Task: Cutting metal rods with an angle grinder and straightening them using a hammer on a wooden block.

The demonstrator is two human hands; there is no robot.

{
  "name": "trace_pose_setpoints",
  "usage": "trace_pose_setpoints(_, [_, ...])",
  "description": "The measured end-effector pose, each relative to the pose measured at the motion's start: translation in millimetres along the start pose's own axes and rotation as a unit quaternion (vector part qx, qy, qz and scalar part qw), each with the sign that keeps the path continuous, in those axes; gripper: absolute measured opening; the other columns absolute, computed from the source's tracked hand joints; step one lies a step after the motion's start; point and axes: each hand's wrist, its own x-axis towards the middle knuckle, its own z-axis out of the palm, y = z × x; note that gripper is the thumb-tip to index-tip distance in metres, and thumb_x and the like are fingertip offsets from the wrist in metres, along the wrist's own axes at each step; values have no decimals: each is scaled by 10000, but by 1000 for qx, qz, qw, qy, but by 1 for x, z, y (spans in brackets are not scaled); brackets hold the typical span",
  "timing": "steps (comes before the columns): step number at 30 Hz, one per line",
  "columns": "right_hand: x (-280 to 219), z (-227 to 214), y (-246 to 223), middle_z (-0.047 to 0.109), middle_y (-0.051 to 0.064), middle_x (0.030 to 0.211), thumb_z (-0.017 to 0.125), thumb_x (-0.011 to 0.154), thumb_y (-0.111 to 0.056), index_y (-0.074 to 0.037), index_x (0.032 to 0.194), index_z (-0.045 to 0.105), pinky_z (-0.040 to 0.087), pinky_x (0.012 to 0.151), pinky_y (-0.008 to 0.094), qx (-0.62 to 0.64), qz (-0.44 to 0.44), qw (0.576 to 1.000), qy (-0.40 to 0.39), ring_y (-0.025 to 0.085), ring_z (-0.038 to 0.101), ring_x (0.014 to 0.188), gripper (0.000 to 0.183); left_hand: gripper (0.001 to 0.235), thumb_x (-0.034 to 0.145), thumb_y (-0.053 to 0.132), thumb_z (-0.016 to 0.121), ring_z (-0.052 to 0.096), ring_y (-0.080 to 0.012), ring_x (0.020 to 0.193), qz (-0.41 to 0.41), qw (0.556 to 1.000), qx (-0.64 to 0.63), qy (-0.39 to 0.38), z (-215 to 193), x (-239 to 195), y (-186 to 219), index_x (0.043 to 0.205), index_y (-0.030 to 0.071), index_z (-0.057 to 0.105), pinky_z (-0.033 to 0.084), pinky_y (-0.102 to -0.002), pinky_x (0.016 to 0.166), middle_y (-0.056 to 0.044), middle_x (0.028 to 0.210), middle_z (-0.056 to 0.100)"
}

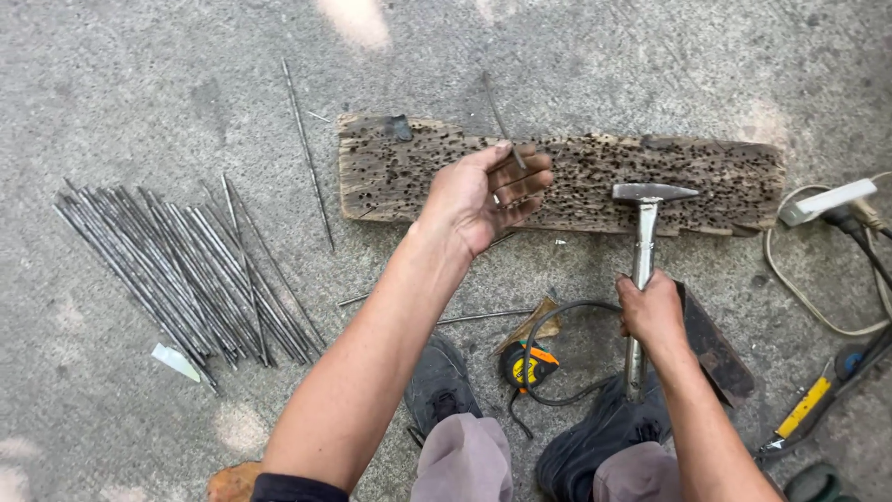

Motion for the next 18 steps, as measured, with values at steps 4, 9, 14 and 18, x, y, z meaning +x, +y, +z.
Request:
trace_pose_setpoints(4, [-1, -1, 2, 564, 151, 503, 640, 959, -191, 48, 875, 637, 477, 403, 401, -2, 1, 1000, 3, 286, 601, 371, 253, 263, 1023, 224, 528, 791, -254, 866, 9, 999, -7, -35, -1, 2, 4, 1090, 57, 720, 598, -475, 839, -133, 981, 800])
trace_pose_setpoints(9, [-12, -10, -12, 564, 142, 506, 628, 982, -232, 21, 861, 640, 474, 421, 394, 5, 0, 1000, 1, 286, 604, 385, 281, 282, 1019, 271, 599, 783, -278, 794, 52, 974, 218, 37, -34, -12, -36, 1067, 29, 736, 593, -488, 832, -134, 881, 788])
trace_pose_setpoints(14, [-29, -21, -35, 617, 212, 577, 666, 952, -243, 64, 879, 663, 488, 594, 445, -28, -34, 999, -26, 367, 661, 547, 315, 241, 996, 241, 636, 758, -294, 762, 122, 853, 505, 53, -131, -2, -91, 1045, 46, 768, 573, -405, 732, -151, 806, 754])
trace_pose_setpoints(18, [-21, -10, -31, 600, 280, 689, 705, 958, -267, 47, 890, 638, 466, 666, 482, -42, -88, 995, 17, 429, 625, 672, 328, 285, 1059, 311, 532, 729, -358, 977, 216, 701, 677, 64, -156, 13, -77, 1133, 136, 744, 563, -466, 850, -136, 991, 761])
